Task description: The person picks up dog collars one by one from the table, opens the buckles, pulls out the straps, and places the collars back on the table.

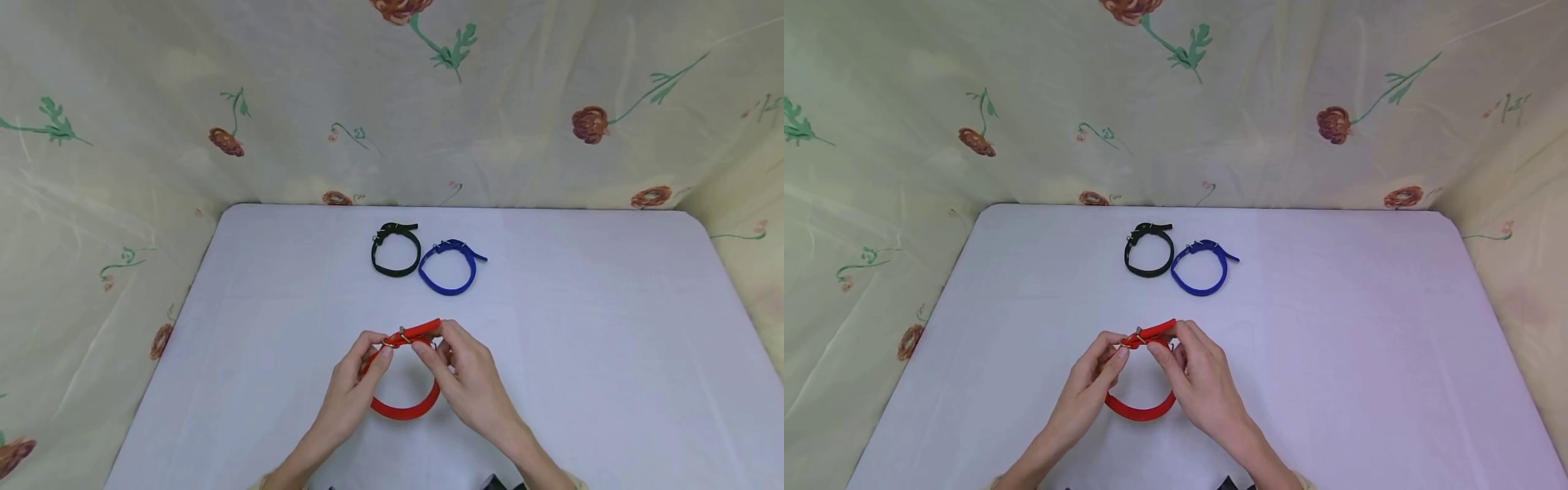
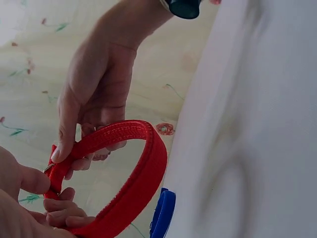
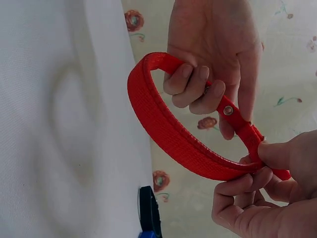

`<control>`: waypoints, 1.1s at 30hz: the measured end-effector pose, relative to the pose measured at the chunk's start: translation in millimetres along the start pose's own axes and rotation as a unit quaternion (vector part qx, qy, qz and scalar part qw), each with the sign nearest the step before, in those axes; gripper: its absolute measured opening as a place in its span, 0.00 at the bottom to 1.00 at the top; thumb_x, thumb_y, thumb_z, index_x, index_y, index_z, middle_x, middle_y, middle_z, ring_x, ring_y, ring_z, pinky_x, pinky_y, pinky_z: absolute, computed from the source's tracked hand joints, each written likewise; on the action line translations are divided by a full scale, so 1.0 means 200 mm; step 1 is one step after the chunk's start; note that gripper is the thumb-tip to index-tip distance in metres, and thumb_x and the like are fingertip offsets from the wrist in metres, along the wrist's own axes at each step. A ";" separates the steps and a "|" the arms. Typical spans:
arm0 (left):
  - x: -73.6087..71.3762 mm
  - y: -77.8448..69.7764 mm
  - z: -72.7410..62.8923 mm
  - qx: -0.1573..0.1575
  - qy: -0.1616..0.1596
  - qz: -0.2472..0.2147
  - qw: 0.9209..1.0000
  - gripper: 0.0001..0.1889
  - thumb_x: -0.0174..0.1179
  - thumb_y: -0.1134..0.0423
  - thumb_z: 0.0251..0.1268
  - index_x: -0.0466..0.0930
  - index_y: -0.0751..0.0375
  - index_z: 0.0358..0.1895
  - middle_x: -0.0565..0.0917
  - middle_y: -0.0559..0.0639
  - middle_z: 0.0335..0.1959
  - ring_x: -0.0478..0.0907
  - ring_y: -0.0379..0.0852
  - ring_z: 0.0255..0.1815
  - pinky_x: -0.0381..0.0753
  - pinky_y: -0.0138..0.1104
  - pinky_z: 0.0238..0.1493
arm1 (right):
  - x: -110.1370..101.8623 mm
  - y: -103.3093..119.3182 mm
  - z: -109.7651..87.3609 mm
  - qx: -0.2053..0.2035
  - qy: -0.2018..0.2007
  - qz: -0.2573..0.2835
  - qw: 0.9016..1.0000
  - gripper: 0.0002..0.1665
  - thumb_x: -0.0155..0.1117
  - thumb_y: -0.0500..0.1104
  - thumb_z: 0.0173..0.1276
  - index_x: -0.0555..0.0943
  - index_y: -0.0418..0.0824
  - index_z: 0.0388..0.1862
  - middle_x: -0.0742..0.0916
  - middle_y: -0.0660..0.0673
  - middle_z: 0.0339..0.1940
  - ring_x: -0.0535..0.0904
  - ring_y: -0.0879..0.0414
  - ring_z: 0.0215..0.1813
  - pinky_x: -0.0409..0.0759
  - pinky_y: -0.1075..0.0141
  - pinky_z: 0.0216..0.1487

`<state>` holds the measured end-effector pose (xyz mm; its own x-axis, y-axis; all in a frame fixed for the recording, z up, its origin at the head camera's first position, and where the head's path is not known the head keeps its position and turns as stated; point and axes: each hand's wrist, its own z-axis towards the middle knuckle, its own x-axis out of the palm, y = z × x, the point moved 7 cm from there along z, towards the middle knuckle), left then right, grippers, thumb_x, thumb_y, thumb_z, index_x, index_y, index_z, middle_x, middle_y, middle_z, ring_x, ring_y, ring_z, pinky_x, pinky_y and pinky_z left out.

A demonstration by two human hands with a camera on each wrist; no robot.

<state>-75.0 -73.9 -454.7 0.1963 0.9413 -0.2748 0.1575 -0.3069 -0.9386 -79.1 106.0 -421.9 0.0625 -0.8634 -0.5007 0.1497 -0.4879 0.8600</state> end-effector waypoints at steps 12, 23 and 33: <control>0.03 0.01 0.01 -0.023 0.008 -0.007 1.000 0.14 0.61 0.47 0.80 0.81 0.36 0.63 0.71 0.48 0.24 0.66 0.39 0.26 0.67 0.29 0.29 | -0.02 0.00 -0.01 -0.003 -0.016 0.016 1.000 0.11 0.70 0.45 0.78 0.84 0.49 0.56 0.81 0.49 0.34 0.74 0.61 0.31 0.74 0.70 0.25; 0.04 0.02 0.02 -0.007 0.025 -0.010 1.000 0.14 0.60 0.49 0.81 0.81 0.40 0.64 0.82 0.57 0.33 0.79 0.46 0.35 0.77 0.31 0.37 | -0.02 0.00 -0.01 -0.013 -0.013 0.004 1.000 0.13 0.71 0.45 0.78 0.84 0.48 0.57 0.81 0.52 0.33 0.73 0.62 0.30 0.73 0.71 0.25; 0.02 -0.01 0.01 0.022 0.012 -0.041 0.999 0.12 0.60 0.56 0.83 0.83 0.51 0.62 0.86 0.65 0.46 0.82 0.57 0.46 0.83 0.32 0.48 | -0.01 0.01 -0.02 -0.027 -0.003 -0.002 1.000 0.12 0.70 0.46 0.79 0.84 0.49 0.58 0.83 0.53 0.34 0.74 0.63 0.29 0.74 0.70 0.24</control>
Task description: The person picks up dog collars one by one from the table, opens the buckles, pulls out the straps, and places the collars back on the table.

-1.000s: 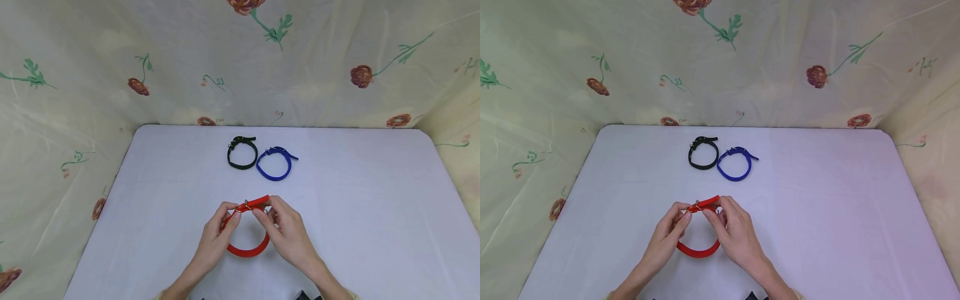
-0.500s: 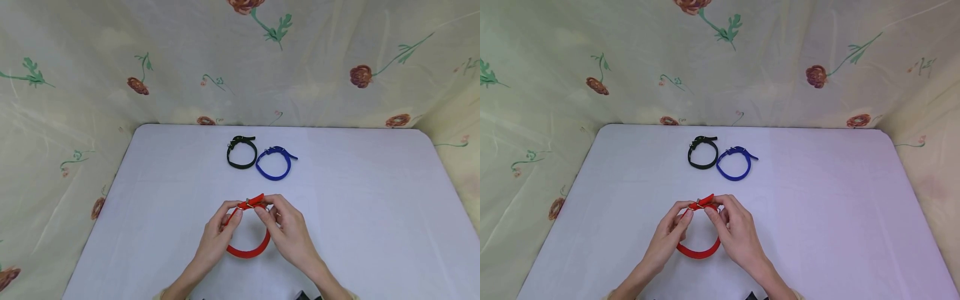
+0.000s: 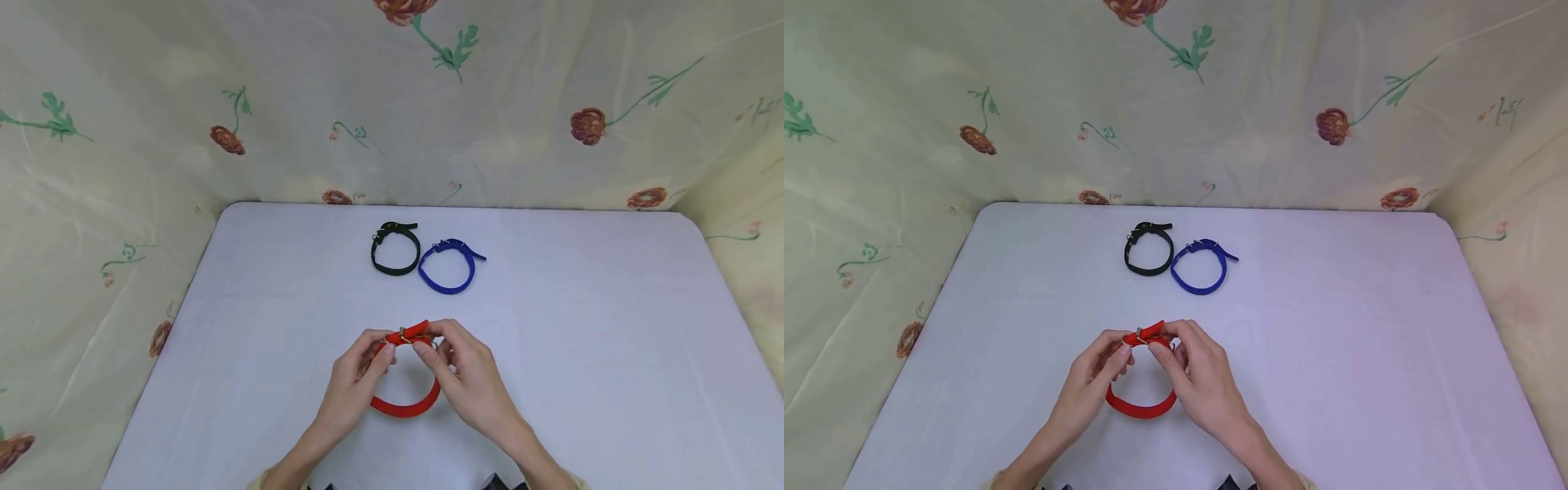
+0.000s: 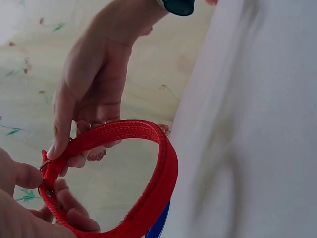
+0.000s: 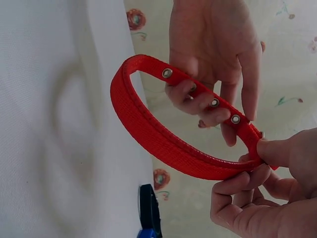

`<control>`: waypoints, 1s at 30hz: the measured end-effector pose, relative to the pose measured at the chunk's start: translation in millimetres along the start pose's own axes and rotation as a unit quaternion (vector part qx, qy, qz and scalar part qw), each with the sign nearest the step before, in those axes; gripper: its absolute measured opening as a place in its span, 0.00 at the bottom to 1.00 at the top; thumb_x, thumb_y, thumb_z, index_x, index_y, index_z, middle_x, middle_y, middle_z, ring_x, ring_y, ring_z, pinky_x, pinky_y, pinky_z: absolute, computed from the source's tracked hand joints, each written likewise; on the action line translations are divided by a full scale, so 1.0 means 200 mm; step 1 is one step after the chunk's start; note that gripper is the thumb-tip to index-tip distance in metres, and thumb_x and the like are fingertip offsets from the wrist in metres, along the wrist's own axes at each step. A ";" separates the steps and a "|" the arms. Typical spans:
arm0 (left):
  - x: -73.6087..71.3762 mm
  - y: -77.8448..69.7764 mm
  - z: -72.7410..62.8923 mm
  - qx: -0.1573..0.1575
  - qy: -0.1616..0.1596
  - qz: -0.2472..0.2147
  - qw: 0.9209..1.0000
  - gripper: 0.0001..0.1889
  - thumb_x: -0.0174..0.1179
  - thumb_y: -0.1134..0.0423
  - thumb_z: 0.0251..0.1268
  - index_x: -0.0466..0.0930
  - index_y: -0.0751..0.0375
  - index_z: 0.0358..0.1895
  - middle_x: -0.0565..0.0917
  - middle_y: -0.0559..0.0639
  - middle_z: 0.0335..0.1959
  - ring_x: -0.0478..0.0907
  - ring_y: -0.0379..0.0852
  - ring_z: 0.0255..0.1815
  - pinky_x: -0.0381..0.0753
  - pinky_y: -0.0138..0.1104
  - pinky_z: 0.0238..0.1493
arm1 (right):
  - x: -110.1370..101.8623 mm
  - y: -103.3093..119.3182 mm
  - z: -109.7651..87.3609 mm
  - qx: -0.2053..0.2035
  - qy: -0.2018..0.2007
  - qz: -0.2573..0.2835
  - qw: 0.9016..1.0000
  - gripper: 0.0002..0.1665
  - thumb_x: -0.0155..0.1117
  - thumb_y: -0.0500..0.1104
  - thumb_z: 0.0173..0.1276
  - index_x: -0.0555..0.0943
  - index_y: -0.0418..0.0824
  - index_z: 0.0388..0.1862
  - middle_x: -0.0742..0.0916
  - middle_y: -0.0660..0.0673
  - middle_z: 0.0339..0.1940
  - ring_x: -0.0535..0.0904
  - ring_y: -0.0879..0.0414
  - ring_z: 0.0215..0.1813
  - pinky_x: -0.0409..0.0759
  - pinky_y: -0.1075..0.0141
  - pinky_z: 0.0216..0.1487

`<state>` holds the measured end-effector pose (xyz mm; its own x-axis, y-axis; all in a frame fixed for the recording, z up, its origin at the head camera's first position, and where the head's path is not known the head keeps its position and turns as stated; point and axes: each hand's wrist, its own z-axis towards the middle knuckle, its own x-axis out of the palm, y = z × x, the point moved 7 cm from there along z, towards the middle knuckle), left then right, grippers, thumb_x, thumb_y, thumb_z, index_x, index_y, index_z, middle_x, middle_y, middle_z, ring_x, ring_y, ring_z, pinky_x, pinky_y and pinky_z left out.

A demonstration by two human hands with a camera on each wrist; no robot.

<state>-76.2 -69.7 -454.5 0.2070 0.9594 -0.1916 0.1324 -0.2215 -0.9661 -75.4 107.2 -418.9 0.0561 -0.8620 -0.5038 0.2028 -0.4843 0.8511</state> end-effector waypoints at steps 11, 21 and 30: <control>-0.02 0.01 0.00 -0.020 -0.016 -0.020 0.999 0.12 0.65 0.51 0.78 0.83 0.47 0.58 0.84 0.63 0.43 0.77 0.48 0.38 0.77 0.30 0.41 | -0.01 0.01 0.00 0.003 -0.002 0.001 1.000 0.15 0.70 0.46 0.79 0.84 0.48 0.61 0.87 0.53 0.42 0.75 0.62 0.32 0.76 0.71 0.26; -0.02 0.03 0.00 -0.030 -0.019 -0.007 0.999 0.12 0.64 0.53 0.80 0.83 0.47 0.59 0.85 0.63 0.49 0.80 0.53 0.45 0.79 0.31 0.45 | -0.02 0.01 0.00 -0.007 -0.003 0.003 1.000 0.14 0.70 0.44 0.78 0.84 0.48 0.60 0.87 0.54 0.41 0.74 0.62 0.32 0.75 0.71 0.26; 0.00 0.01 -0.01 0.004 0.000 -0.003 1.000 0.12 0.62 0.54 0.81 0.82 0.50 0.60 0.82 0.66 0.41 0.80 0.54 0.40 0.84 0.33 0.44 | -0.01 0.00 -0.01 0.012 0.018 0.007 1.000 0.15 0.71 0.43 0.77 0.84 0.49 0.60 0.85 0.53 0.40 0.75 0.63 0.30 0.77 0.70 0.26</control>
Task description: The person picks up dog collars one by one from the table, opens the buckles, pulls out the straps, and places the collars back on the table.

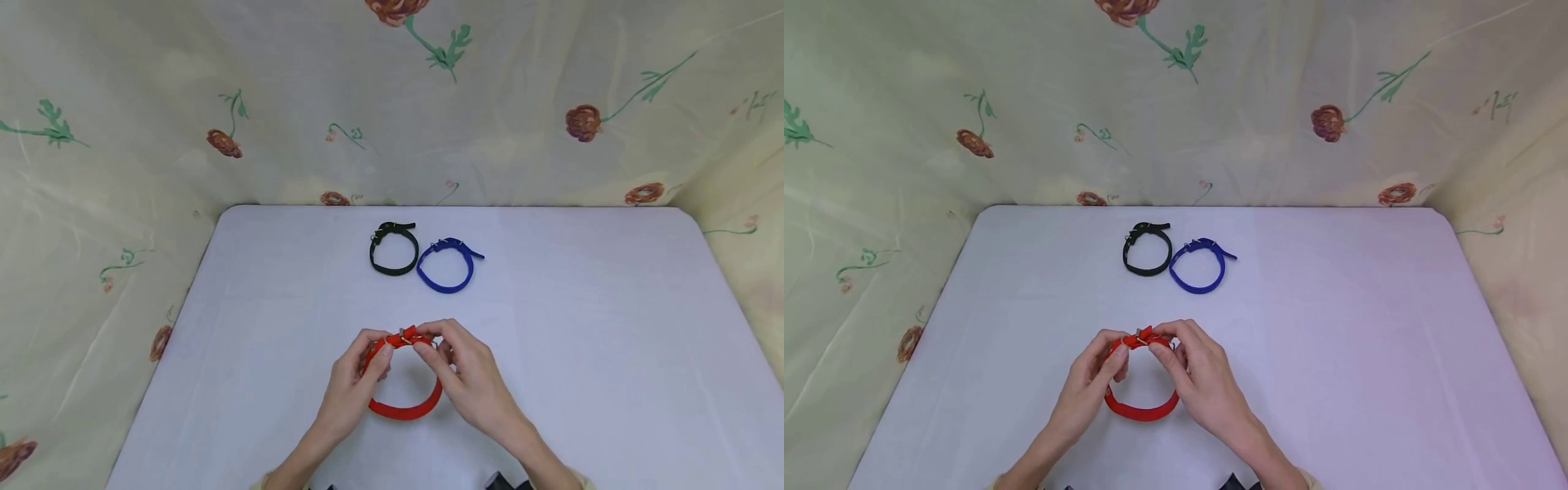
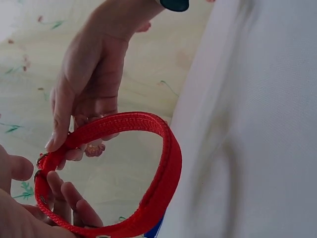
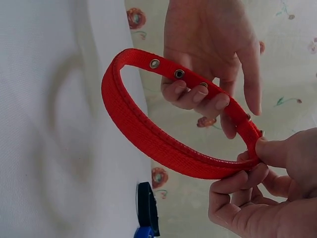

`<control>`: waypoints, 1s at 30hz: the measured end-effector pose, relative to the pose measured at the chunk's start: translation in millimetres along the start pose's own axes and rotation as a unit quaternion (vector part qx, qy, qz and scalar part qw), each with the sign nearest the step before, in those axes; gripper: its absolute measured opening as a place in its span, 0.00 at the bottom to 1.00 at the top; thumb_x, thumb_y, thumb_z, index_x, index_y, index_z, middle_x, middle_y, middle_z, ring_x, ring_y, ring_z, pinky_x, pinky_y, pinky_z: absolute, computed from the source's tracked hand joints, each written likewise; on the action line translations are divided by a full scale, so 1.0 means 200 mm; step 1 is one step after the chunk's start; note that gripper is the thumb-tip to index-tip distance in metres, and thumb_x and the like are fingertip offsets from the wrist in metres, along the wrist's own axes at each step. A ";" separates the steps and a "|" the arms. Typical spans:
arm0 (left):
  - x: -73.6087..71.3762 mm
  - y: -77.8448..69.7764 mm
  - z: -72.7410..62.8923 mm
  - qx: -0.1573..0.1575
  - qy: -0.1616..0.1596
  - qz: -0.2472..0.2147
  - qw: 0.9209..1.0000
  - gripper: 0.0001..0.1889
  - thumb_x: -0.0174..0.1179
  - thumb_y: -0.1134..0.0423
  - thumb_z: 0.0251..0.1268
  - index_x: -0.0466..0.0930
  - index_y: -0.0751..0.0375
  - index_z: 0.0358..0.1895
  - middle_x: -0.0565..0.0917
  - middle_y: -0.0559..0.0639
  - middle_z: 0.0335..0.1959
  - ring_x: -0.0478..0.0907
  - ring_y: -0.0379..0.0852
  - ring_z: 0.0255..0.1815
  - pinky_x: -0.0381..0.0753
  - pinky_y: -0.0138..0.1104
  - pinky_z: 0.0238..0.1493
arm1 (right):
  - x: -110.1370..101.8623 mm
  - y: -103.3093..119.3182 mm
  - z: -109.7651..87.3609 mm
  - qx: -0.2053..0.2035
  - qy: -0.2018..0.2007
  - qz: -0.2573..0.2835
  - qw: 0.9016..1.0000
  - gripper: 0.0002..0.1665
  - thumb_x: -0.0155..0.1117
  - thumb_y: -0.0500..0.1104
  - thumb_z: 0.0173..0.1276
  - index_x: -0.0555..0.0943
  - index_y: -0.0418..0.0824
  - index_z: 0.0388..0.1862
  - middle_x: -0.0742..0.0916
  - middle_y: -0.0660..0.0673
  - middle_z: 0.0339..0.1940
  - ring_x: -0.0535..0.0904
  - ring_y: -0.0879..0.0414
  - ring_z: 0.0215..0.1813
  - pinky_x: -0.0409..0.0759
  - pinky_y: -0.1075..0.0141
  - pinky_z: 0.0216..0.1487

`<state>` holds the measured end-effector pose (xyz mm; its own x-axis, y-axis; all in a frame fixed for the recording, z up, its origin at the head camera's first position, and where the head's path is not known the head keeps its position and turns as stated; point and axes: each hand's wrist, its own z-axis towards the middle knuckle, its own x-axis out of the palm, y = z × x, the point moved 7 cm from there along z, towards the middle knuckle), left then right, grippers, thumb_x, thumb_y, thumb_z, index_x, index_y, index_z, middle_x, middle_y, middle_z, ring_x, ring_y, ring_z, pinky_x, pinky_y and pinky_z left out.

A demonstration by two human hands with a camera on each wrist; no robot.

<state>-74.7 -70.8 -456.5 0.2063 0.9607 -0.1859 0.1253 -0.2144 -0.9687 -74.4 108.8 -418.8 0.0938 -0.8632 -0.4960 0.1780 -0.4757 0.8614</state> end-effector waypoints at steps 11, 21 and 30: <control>-0.01 0.00 0.01 0.004 -0.006 0.008 1.000 0.10 0.62 0.57 0.81 0.83 0.52 0.58 0.83 0.65 0.42 0.78 0.55 0.40 0.78 0.29 0.41 | 0.01 -0.01 0.00 0.004 0.013 0.004 1.000 0.15 0.71 0.45 0.77 0.84 0.50 0.60 0.87 0.53 0.44 0.76 0.62 0.32 0.78 0.70 0.28; -0.03 0.02 0.02 -0.005 -0.019 0.008 1.000 0.10 0.67 0.52 0.77 0.86 0.45 0.56 0.68 0.46 0.24 0.65 0.36 0.26 0.67 0.26 0.30 | 0.01 -0.01 0.00 0.004 0.007 0.002 1.000 0.15 0.69 0.47 0.78 0.84 0.50 0.61 0.86 0.54 0.43 0.75 0.62 0.31 0.77 0.70 0.27; -0.04 0.05 0.03 -0.038 -0.026 0.008 0.999 0.10 0.70 0.48 0.73 0.86 0.44 0.50 0.66 0.44 0.19 0.61 0.37 0.20 0.64 0.28 0.26 | 0.02 -0.01 0.00 0.002 0.012 0.011 1.000 0.15 0.70 0.43 0.78 0.84 0.52 0.60 0.86 0.54 0.43 0.75 0.63 0.30 0.77 0.70 0.27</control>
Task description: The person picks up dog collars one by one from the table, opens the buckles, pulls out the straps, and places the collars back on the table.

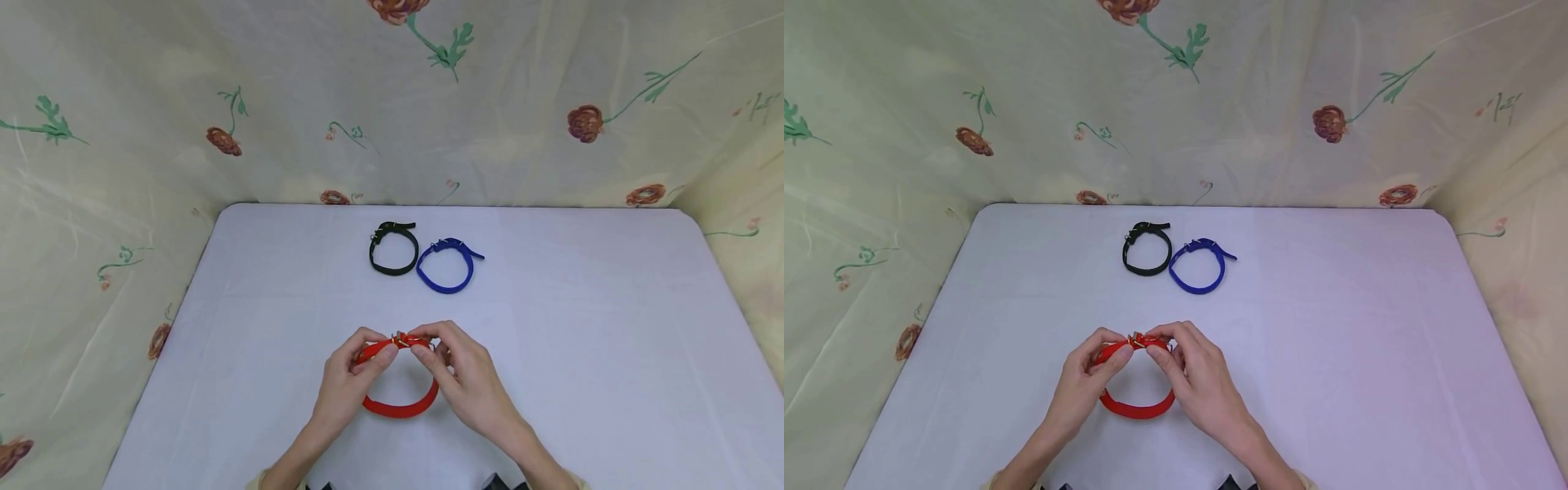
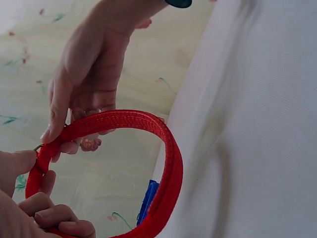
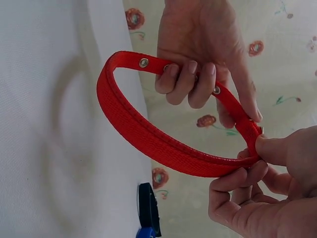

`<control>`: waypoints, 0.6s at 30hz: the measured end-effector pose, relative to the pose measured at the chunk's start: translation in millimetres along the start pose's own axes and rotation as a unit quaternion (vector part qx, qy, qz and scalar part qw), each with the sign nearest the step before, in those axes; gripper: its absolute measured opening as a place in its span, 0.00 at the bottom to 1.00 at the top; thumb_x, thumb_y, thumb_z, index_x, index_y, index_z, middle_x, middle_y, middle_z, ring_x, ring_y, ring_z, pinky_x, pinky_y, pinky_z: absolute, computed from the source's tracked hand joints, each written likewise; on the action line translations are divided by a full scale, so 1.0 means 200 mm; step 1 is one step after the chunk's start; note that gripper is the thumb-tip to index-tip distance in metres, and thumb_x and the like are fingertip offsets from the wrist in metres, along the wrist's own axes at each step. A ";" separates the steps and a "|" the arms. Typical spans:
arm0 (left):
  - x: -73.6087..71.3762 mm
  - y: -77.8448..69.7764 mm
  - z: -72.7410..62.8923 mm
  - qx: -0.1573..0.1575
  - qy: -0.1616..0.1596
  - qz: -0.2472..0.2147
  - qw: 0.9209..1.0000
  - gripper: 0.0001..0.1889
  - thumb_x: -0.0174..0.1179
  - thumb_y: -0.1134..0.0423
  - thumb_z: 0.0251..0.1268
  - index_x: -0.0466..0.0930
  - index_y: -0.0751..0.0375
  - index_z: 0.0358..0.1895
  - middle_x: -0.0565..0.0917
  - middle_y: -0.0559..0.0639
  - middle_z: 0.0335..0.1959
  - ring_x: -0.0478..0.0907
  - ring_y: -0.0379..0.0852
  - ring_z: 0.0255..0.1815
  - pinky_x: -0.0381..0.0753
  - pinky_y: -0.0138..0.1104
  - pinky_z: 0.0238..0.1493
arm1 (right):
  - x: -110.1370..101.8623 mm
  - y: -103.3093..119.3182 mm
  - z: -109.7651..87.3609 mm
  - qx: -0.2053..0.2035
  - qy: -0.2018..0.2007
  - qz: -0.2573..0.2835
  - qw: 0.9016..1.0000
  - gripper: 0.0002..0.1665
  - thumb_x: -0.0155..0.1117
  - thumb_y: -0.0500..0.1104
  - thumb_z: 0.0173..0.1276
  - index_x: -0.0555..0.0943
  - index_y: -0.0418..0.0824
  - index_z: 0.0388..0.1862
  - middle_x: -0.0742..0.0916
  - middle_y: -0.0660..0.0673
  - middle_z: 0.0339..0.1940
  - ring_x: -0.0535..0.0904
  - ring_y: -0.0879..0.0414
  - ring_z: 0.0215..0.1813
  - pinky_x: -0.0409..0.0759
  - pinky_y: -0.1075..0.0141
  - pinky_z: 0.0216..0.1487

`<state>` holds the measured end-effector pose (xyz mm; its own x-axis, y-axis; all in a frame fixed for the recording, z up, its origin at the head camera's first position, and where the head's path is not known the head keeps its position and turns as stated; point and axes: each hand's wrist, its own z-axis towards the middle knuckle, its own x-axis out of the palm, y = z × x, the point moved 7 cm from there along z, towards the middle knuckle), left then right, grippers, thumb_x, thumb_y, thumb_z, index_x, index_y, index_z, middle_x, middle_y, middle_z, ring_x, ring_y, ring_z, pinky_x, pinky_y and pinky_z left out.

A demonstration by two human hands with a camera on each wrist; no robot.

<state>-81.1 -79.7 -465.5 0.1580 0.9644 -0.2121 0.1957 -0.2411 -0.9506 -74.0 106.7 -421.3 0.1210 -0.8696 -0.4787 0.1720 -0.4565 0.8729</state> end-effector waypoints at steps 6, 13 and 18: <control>-0.01 0.02 0.01 -0.021 -0.009 -0.011 1.000 0.14 0.71 0.46 0.72 0.81 0.52 0.43 0.67 0.45 0.19 0.65 0.40 0.24 0.66 0.30 0.28 | -0.01 0.00 0.00 -0.003 -0.012 -0.006 1.000 0.15 0.69 0.45 0.79 0.83 0.50 0.61 0.85 0.54 0.39 0.75 0.62 0.31 0.77 0.70 0.28; -0.01 0.04 0.01 -0.032 -0.003 -0.008 0.999 0.16 0.68 0.43 0.73 0.80 0.51 0.41 0.66 0.45 0.20 0.66 0.41 0.27 0.64 0.29 0.27 | -0.03 0.00 0.00 -0.022 -0.024 -0.010 0.999 0.18 0.66 0.43 0.81 0.77 0.46 0.65 0.85 0.51 0.46 0.74 0.63 0.33 0.77 0.71 0.31; 0.00 0.05 0.02 -0.041 0.013 0.011 0.999 0.16 0.68 0.41 0.73 0.81 0.49 0.40 0.65 0.46 0.20 0.66 0.42 0.28 0.64 0.30 0.28 | -0.02 0.00 -0.01 -0.022 -0.025 -0.004 0.999 0.16 0.62 0.41 0.83 0.75 0.45 0.66 0.84 0.49 0.46 0.73 0.63 0.32 0.75 0.71 0.29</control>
<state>-84.0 -81.7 -475.8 0.1888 0.9556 -0.2261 0.2710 -0.2720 -0.9233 -73.1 109.8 -419.6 0.0712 -0.8744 -0.4800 0.2164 -0.4563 0.8631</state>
